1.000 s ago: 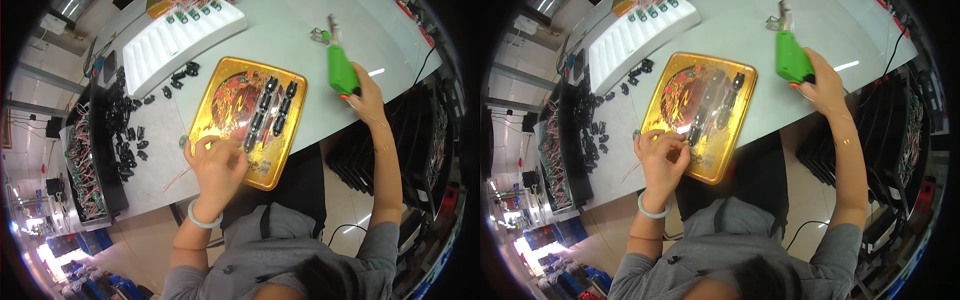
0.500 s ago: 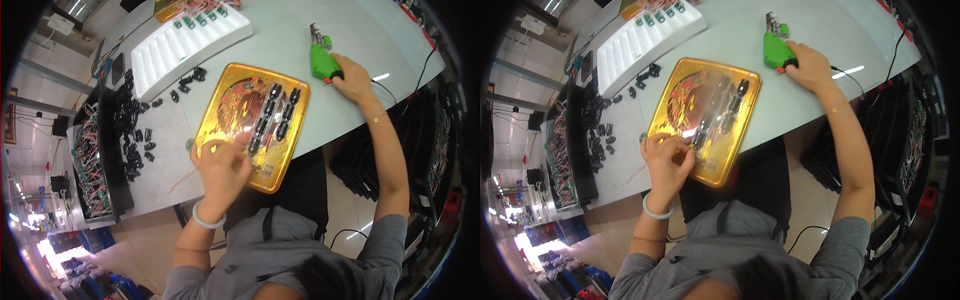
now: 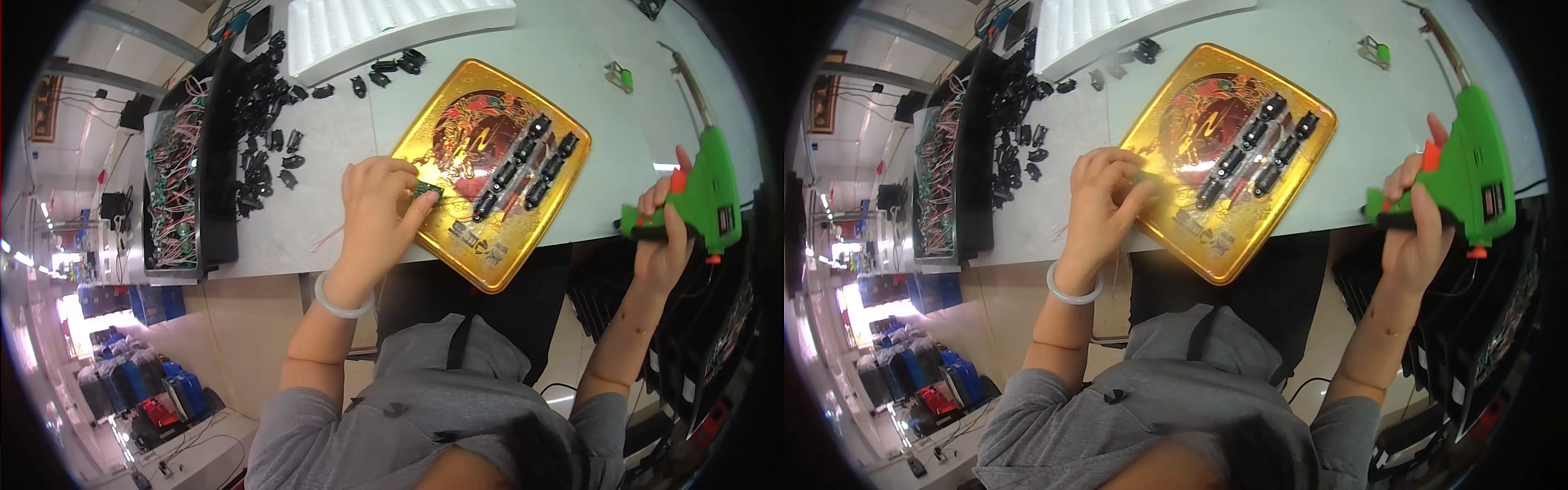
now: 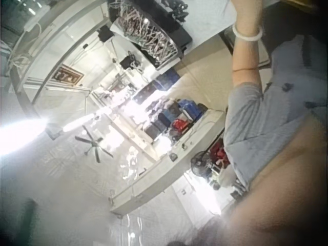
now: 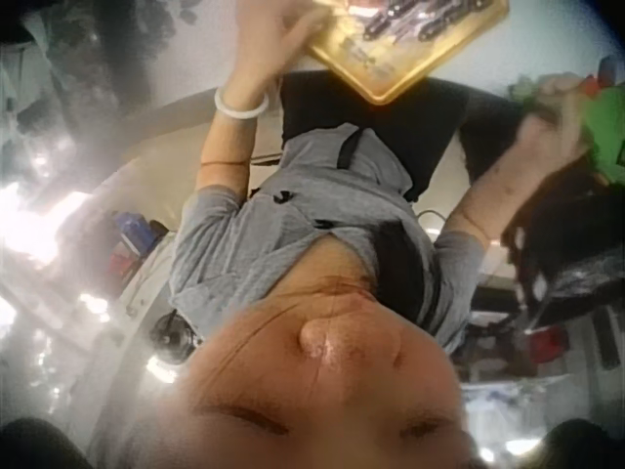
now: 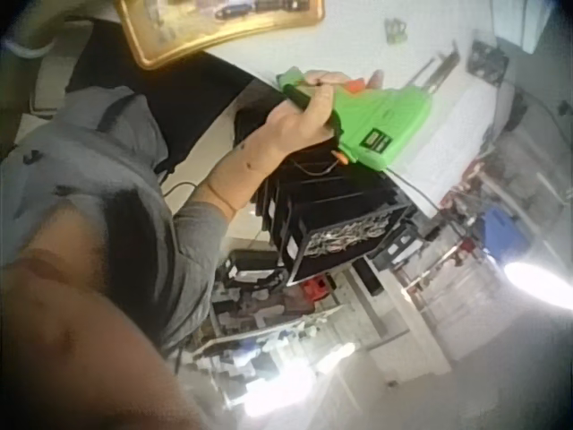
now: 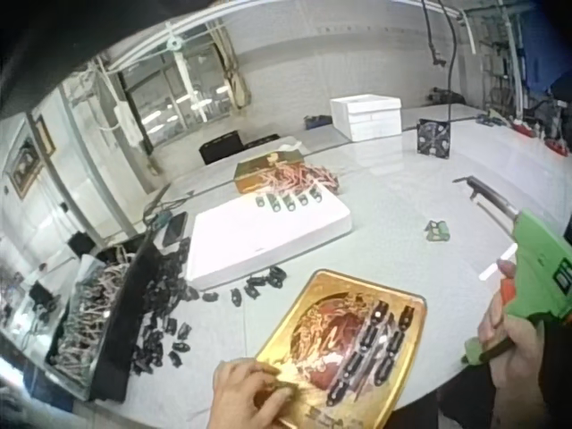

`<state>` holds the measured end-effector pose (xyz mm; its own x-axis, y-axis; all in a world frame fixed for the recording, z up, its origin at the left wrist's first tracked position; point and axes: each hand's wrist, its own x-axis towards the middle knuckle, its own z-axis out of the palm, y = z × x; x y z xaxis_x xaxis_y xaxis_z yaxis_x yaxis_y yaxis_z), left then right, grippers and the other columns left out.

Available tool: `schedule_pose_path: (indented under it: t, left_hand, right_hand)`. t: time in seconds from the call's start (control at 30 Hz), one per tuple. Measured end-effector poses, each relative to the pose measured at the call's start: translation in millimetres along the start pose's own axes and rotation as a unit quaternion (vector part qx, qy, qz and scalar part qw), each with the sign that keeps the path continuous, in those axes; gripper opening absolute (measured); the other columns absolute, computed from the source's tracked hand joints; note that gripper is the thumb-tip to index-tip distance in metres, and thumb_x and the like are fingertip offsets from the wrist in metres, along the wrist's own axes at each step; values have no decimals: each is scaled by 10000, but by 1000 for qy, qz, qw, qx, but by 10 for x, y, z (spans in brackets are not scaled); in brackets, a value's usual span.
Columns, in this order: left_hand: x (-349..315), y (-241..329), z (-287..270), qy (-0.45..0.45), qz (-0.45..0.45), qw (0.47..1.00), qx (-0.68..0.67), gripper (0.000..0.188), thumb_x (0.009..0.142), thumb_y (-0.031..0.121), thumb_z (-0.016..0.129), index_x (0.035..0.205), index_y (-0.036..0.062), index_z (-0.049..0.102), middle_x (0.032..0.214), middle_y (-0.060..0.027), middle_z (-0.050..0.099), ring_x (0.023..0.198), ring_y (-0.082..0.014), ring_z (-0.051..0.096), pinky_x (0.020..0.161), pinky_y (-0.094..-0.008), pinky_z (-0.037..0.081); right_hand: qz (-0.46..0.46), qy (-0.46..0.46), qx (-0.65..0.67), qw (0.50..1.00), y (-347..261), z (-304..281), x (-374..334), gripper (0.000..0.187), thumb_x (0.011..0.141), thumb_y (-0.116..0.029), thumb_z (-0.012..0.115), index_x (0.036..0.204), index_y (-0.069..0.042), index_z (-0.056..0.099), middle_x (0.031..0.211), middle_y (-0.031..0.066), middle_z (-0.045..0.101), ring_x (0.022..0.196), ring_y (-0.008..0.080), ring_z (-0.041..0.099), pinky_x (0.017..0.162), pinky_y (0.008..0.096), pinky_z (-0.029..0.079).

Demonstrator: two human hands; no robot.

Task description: Using a soldering iron to attach wires to small printed circuit boards on a factory workbench.

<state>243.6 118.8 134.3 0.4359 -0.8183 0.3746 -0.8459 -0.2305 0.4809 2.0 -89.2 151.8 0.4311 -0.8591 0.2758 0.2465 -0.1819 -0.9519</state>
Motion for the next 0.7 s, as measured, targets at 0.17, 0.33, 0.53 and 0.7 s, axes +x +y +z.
schedule_pose_path:
  t: [0.17, 0.33, 0.53, 0.7]
  left_hand:
    - [-121, 179, -25, -31, -158, 900, -406, 136, 788, 26, 558, 922, 9, 538, 923, -92, 549, 921, -185, 522, 819, -305, 408]
    - [-14, 228, -170, 39, -32, 880, -472, 196, 892, 199, 457, 963, 18, 441, 965, -122, 592, 992, -207, 522, 889, -338, 378]
    - [82, -158, -1173, 162, -65, 774, -609, 169, 911, 226, 401, 1021, 99, 388, 942, -147, 581, 932, -252, 556, 849, -378, 408]
    - [497, -1168, -2464, 307, 42, 818, -484, 125, 917, 168, 392, 962, 51, 391, 883, -174, 579, 820, -229, 575, 773, -339, 463]
  right_hand:
    - [140, -50, 303, 941, 354, 93, -207, 709, 710, -175, 559, 1308, 3, 223, 898, 94, 479, 997, 242, 454, 962, 477, 303]
    - [151, -122, 410, 891, 639, 24, -144, 724, 711, -165, 539, 1326, -27, 183, 1054, 100, 487, 1135, 317, 400, 1009, 580, 150]
    - [102, -157, 413, 891, 671, -22, -159, 717, 702, -148, 547, 1308, 3, 197, 971, 108, 464, 1058, 293, 440, 1019, 543, 171]
    - [103, -152, 414, 892, 664, -26, -166, 715, 699, -148, 550, 1307, -3, 201, 971, 107, 476, 1055, 295, 447, 1018, 537, 179]
